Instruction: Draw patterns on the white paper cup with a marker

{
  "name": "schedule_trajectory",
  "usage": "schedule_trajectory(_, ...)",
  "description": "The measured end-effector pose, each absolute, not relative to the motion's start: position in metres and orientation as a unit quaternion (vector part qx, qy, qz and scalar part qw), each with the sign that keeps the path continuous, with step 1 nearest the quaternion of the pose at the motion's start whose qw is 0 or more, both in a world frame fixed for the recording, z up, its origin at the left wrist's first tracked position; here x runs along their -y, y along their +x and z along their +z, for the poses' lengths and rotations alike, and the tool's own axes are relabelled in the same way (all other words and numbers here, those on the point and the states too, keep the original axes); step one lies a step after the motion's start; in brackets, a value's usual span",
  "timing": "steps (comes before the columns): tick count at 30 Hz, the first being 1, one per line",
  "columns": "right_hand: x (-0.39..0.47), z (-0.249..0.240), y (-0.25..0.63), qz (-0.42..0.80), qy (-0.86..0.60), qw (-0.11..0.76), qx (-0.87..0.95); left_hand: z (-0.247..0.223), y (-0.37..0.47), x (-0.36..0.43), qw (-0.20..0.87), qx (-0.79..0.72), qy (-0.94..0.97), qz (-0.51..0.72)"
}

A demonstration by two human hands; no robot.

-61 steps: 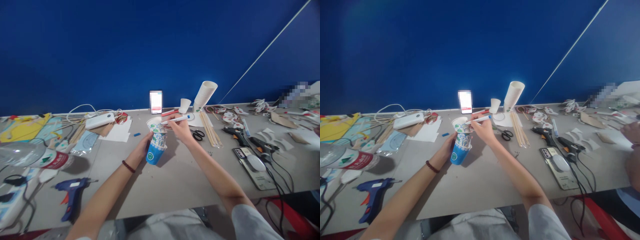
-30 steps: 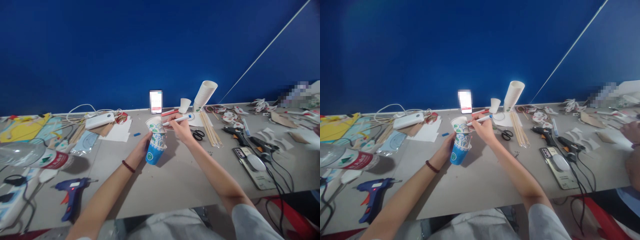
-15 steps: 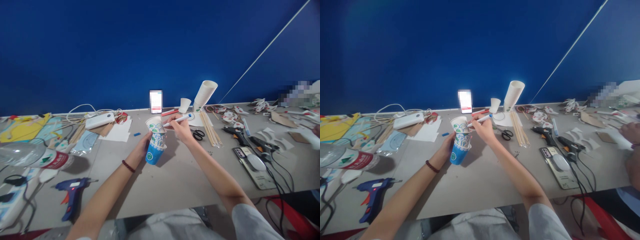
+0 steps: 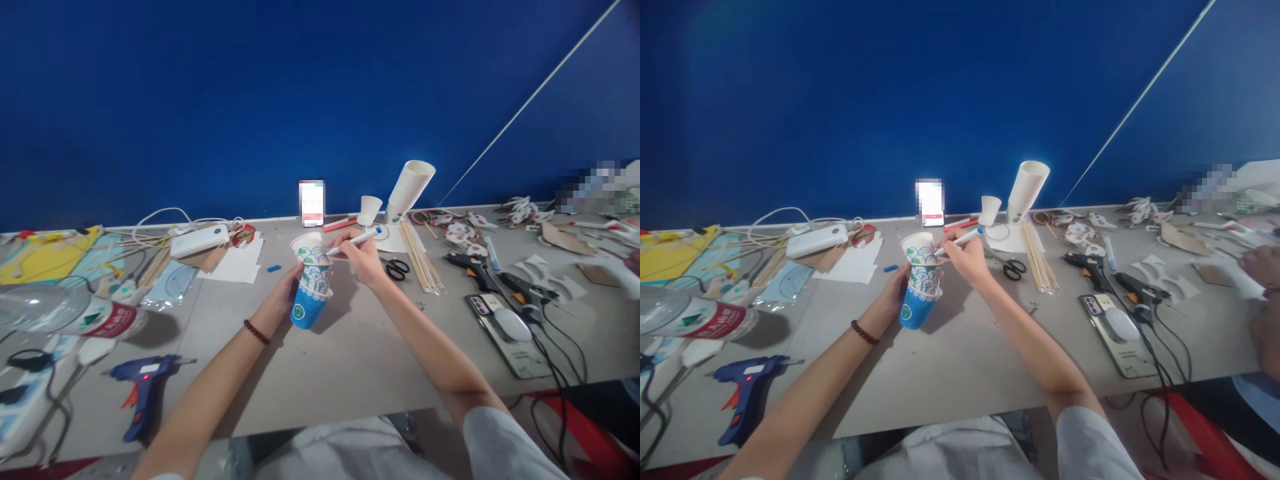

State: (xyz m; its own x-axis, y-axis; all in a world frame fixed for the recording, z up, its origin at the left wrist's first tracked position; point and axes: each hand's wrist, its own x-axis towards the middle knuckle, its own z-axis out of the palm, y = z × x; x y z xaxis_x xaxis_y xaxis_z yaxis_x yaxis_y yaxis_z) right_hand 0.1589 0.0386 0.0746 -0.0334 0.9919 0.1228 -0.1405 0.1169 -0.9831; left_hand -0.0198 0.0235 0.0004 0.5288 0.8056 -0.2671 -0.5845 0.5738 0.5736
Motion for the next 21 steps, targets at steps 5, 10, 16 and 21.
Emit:
schedule_trajectory(5,-0.040,0.074,0.159,0.514,-0.417,0.554,0.506,0.002,-0.019,-0.023,0.846,-0.251,0.218,0.417)
schedule_trajectory(10,-0.039,0.075,0.160,0.515,-0.417,0.553,0.505,0.000,-0.020,-0.025,0.853,-0.246,0.214,0.409)
schedule_trajectory(16,-0.041,0.074,0.159,0.526,-0.404,0.562,0.494,0.005,-0.020,-0.025,0.851,-0.254,0.201,0.414)
schedule_trajectory(21,-0.043,0.072,0.157,0.563,-0.393,0.565,0.458,0.014,-0.023,-0.024,0.860,-0.264,0.187,0.396)
